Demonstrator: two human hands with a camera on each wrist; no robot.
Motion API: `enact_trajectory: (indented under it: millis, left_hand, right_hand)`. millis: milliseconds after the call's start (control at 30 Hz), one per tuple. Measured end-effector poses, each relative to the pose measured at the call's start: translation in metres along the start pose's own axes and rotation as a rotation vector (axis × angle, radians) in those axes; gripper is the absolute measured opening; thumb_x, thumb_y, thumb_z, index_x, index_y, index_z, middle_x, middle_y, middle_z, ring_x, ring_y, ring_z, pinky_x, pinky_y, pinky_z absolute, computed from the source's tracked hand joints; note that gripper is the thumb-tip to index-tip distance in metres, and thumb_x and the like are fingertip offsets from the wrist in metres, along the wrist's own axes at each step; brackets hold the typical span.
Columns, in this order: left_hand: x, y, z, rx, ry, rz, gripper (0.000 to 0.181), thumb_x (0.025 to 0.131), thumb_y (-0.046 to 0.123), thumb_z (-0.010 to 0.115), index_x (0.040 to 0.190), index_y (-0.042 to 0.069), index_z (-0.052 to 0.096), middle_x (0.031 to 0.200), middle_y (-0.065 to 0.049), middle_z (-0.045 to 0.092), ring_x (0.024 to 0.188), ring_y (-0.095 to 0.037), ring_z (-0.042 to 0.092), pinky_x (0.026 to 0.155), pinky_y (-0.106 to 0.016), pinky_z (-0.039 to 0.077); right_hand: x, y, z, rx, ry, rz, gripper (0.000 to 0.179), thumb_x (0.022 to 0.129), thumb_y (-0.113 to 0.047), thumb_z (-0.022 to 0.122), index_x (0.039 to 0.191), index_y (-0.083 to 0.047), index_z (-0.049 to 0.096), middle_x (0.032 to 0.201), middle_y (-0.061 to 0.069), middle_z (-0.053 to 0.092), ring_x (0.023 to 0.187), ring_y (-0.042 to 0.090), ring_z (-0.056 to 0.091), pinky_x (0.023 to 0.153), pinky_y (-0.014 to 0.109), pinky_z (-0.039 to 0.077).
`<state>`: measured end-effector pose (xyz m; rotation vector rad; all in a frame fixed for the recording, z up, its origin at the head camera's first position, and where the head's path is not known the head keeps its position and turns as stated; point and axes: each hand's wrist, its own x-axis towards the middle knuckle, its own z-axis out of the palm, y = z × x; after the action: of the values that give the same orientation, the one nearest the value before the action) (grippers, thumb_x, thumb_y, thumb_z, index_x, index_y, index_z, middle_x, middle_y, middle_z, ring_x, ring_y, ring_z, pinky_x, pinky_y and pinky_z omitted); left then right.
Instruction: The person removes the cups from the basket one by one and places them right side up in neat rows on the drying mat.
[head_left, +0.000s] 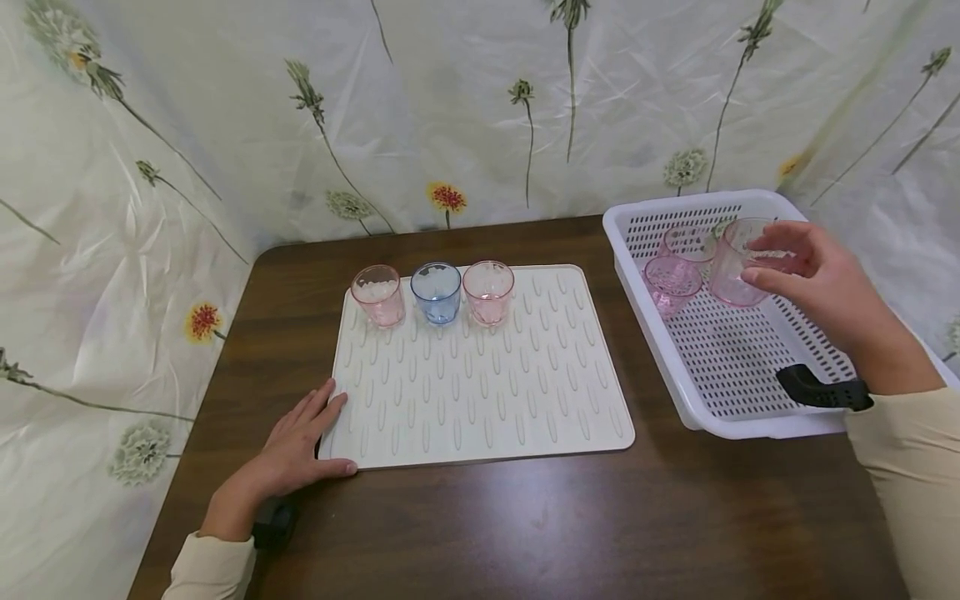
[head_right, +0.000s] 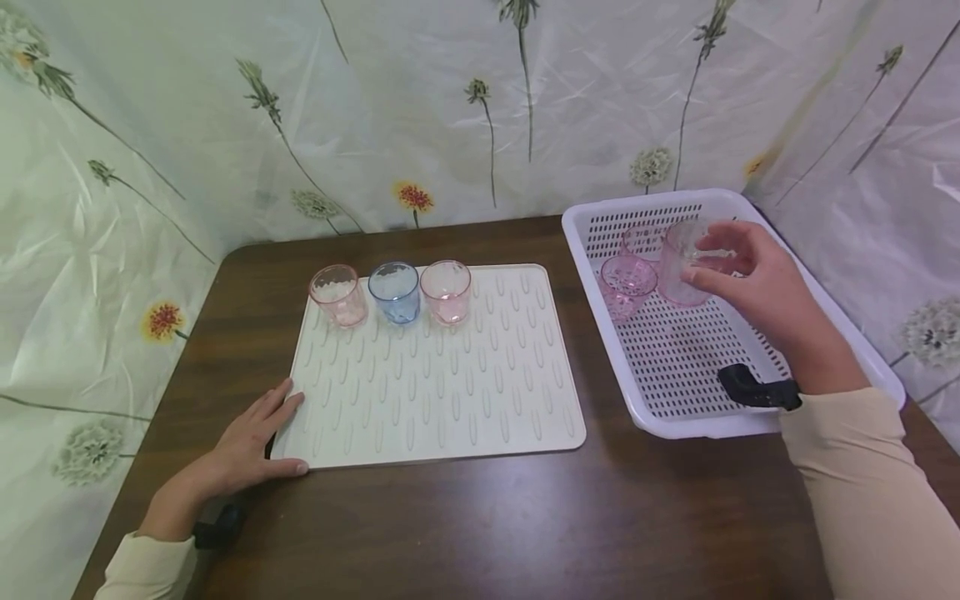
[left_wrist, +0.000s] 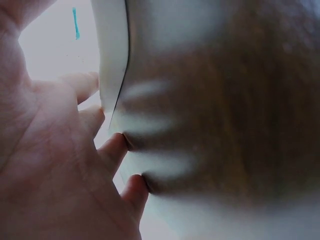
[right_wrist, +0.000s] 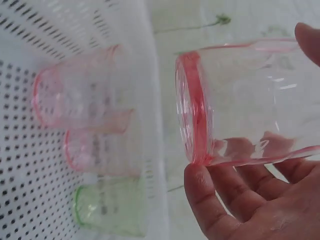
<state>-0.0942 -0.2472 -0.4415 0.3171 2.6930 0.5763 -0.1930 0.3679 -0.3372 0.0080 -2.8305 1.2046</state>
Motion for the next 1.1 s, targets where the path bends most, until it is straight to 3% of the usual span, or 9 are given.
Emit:
enact_trajectory:
  millis: [200, 333, 467, 733, 967, 1100]
  left_hand:
    - [0.001, -0.001, 0.001, 0.002, 0.002, 0.002, 0.105, 0.079, 0.054, 0.076, 0.157, 0.007, 0.026, 0.167, -0.02, 0.007, 0.15, -0.05, 0.013, 0.114, -0.072, 0.018]
    - [0.0, -0.002, 0.001, 0.002, 0.009, 0.006, 0.104, 0.079, 0.054, 0.077, 0.157, 0.007, 0.027, 0.167, -0.02, 0.008, 0.15, -0.05, 0.014, 0.114, -0.072, 0.019]
    - [0.0, -0.002, 0.002, -0.002, 0.008, 0.003, 0.104, 0.079, 0.054, 0.076, 0.157, 0.007, 0.027, 0.167, -0.02, 0.008, 0.15, -0.05, 0.013, 0.114, -0.072, 0.018]
    - [0.001, -0.003, 0.001, 0.001, 0.011, 0.008, 0.104, 0.079, 0.055, 0.075, 0.157, 0.007, 0.026, 0.167, -0.021, 0.008, 0.15, -0.05, 0.013, 0.114, -0.072, 0.018]
    - [0.002, -0.004, 0.001, -0.005, 0.006, 0.006, 0.105, 0.079, 0.056, 0.075, 0.157, 0.006, 0.025, 0.167, -0.02, 0.007, 0.15, -0.05, 0.012, 0.114, -0.072, 0.017]
    - [0.002, -0.004, 0.001, -0.001, 0.003, 0.008, 0.105, 0.079, 0.056, 0.075, 0.157, 0.006, 0.025, 0.167, -0.021, 0.007, 0.15, -0.05, 0.012, 0.114, -0.073, 0.017]
  right_hand:
    - [-0.007, -0.019, -0.001, 0.068, 0.005, -0.021, 0.068, 0.095, -0.027, 0.066, 0.151, -0.032, 0.029, 0.145, -0.008, 0.049, 0.107, -0.012, 0.046, 0.073, 0.002, 0.039]
    - [-0.012, -0.033, 0.002, 0.1, 0.004, -0.032, 0.07, 0.096, -0.024, 0.066, 0.153, -0.032, 0.027, 0.151, -0.006, 0.047, 0.118, -0.007, 0.047, 0.074, 0.0, 0.041]
    - [-0.019, -0.048, 0.005, 0.141, 0.015, -0.058, 0.072, 0.094, -0.019, 0.067, 0.153, -0.032, 0.028, 0.15, -0.003, 0.047, 0.119, -0.001, 0.048, 0.075, 0.001, 0.044]
    - [-0.034, -0.075, 0.013, 0.163, 0.032, -0.136, 0.075, 0.09, -0.009, 0.07, 0.152, -0.029, 0.032, 0.143, -0.004, 0.052, 0.11, -0.004, 0.051, 0.077, 0.003, 0.046]
    - [-0.041, -0.106, 0.037, 0.2, 0.043, -0.134, 0.076, 0.088, -0.017, 0.075, 0.15, -0.03, 0.034, 0.142, -0.002, 0.053, 0.112, 0.001, 0.053, 0.085, 0.014, 0.04]
    - [-0.039, -0.123, 0.058, 0.247, 0.034, -0.149, 0.074, 0.087, -0.014, 0.076, 0.149, -0.025, 0.037, 0.136, -0.003, 0.055, 0.111, 0.004, 0.055, 0.083, 0.011, 0.044]
